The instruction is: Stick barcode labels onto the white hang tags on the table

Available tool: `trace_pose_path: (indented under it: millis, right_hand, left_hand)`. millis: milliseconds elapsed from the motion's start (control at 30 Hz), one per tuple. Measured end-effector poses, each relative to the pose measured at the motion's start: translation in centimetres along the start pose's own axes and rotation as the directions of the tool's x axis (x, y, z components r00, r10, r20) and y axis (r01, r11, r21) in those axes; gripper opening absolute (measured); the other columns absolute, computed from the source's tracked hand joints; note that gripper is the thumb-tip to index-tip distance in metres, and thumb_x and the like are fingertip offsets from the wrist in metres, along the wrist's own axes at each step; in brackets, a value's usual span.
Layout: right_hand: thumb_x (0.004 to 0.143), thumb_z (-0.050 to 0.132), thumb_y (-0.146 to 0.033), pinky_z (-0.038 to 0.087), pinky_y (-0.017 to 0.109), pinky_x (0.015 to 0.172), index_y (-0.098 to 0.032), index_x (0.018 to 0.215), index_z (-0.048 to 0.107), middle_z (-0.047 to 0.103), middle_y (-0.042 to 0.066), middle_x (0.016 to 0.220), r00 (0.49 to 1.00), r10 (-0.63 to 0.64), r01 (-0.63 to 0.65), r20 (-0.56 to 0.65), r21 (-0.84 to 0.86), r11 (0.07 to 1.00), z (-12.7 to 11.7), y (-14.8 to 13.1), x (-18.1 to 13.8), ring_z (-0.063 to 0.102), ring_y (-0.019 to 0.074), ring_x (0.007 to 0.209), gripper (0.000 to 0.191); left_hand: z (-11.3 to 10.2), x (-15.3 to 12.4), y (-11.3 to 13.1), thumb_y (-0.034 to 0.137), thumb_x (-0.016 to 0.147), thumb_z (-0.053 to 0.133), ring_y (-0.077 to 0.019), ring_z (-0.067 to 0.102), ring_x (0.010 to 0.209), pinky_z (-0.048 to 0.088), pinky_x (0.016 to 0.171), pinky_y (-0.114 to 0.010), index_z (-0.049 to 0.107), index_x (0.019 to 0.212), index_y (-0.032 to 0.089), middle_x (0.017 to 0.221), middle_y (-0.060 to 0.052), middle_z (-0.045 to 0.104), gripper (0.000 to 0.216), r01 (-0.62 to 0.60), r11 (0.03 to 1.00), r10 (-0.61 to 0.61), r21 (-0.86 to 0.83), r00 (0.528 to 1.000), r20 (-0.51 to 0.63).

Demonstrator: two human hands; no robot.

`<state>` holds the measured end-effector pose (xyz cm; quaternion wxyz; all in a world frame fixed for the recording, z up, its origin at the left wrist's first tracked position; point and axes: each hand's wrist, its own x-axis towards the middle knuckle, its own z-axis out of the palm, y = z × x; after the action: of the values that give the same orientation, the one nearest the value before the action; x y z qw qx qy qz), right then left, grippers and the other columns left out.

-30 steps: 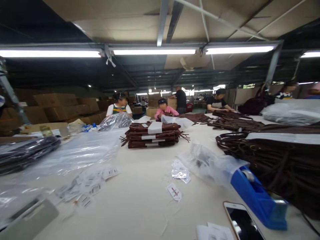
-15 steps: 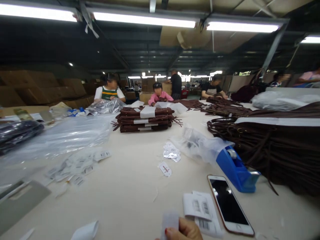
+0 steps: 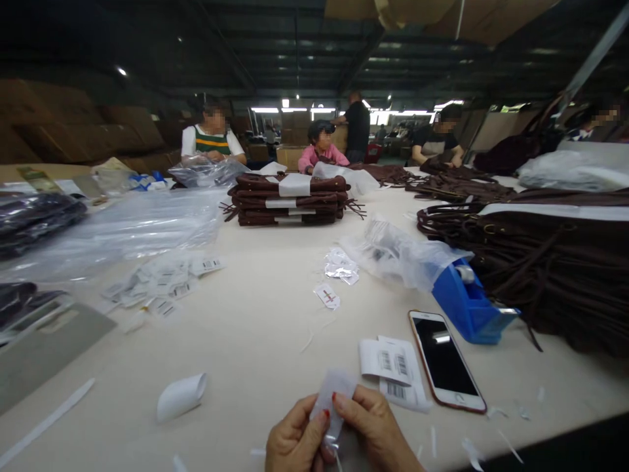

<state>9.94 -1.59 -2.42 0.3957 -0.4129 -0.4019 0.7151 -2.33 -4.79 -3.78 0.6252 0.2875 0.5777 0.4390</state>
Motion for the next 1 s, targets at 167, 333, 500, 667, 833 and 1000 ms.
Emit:
trace_pose_path:
  millis: [167, 333, 500, 667, 833, 1000]
  right_hand:
    - [0.073, 0.056, -0.040, 0.031, 0.020, 0.053, -0.014, 0.064, 0.057, 0.044, -0.004, 0.054, 0.991, -0.088, 0.056, -0.103, -0.281, 0.958, -0.8, -2.2, 0.3, 0.039, 0.0087, 0.054, 0.028]
    - [0.074, 0.054, -0.038, 0.027, 0.021, 0.050, -0.015, 0.059, 0.051, 0.038, -0.005, 0.052, 0.997, -0.067, 0.046, -0.043, -0.373, 0.927, 0.3, -1.4, 0.9, 0.035, 0.0083, 0.052, 0.027]
    - [0.072, 0.053, -0.039, 0.025, 0.021, 0.048, -0.016, 0.058, 0.048, 0.037, -0.006, 0.051, 0.998, -0.009, -0.011, -0.054, -0.353, 0.936, 1.5, 0.0, 1.5, 0.033, 0.0078, 0.050, 0.027]
    - [0.073, 0.050, -0.039, 0.026, 0.021, 0.046, -0.016, 0.060, 0.048, 0.039, -0.006, 0.046, 0.997, 0.021, -0.051, -0.077, -0.409, 0.911, 1.7, 0.4, 1.7, 0.035, 0.0075, 0.046, 0.027]
    - [0.074, 0.049, -0.036, 0.026, 0.020, 0.043, -0.017, 0.059, 0.047, 0.041, -0.007, 0.041, 0.993, 0.048, -0.092, -0.110, -0.437, 0.895, 1.5, 0.4, 1.9, 0.035, 0.0064, 0.040, 0.025]
    - [0.074, 0.048, -0.036, 0.029, 0.019, 0.042, -0.018, 0.058, 0.045, 0.042, -0.007, 0.041, 0.992, 0.035, -0.094, -0.123, -0.509, 0.855, 1.4, 0.6, 2.3, 0.040, 0.0069, 0.037, 0.024]
  left_hand:
    - [-1.8, -0.3, 1.6, 0.053, 0.063, 0.058, -0.0010, 0.029, 0.025, 0.012, 0.031, -0.016, 0.058, 0.082, 0.012, 0.039, 0.004, 0.053, 0.045, 0.023, 0.993, -0.031, 0.119, 0.997, 0.069]
    - [-4.8, -0.5, 3.4, 0.047, 0.069, 0.053, -0.0020, 0.032, 0.026, 0.014, 0.032, -0.016, 0.051, 0.065, 0.013, 0.040, 0.003, 0.054, 0.034, 0.038, 0.961, -0.070, 0.275, 0.992, 0.104]
    - [-7.3, -0.8, 4.4, 0.046, 0.069, 0.051, -0.0031, 0.033, 0.027, 0.016, 0.033, -0.017, 0.049, 0.064, 0.014, 0.041, 0.003, 0.055, 0.032, 0.109, 0.911, -0.150, 0.398, 0.986, 0.071]
    - [-8.6, -1.0, 4.9, 0.040, 0.071, 0.046, -0.0030, 0.032, 0.027, 0.015, 0.033, -0.016, 0.046, 0.064, 0.015, 0.040, 0.004, 0.054, 0.027, 0.137, 0.857, -0.171, 0.496, 0.985, 0.024]
    - [-9.3, -1.1, 5.5, 0.039, 0.071, 0.042, -0.0045, 0.034, 0.027, 0.018, 0.032, -0.016, 0.043, 0.060, 0.017, 0.041, 0.003, 0.054, 0.025, 0.155, 0.787, -0.146, 0.597, 0.987, -0.064]
    - [-10.3, -0.7, 5.4, 0.035, 0.070, 0.039, -0.0078, 0.037, 0.028, 0.024, 0.032, -0.018, 0.043, 0.057, 0.019, 0.039, 0.003, 0.052, 0.021, 0.193, 0.651, -0.140, 0.735, 0.981, -0.133]
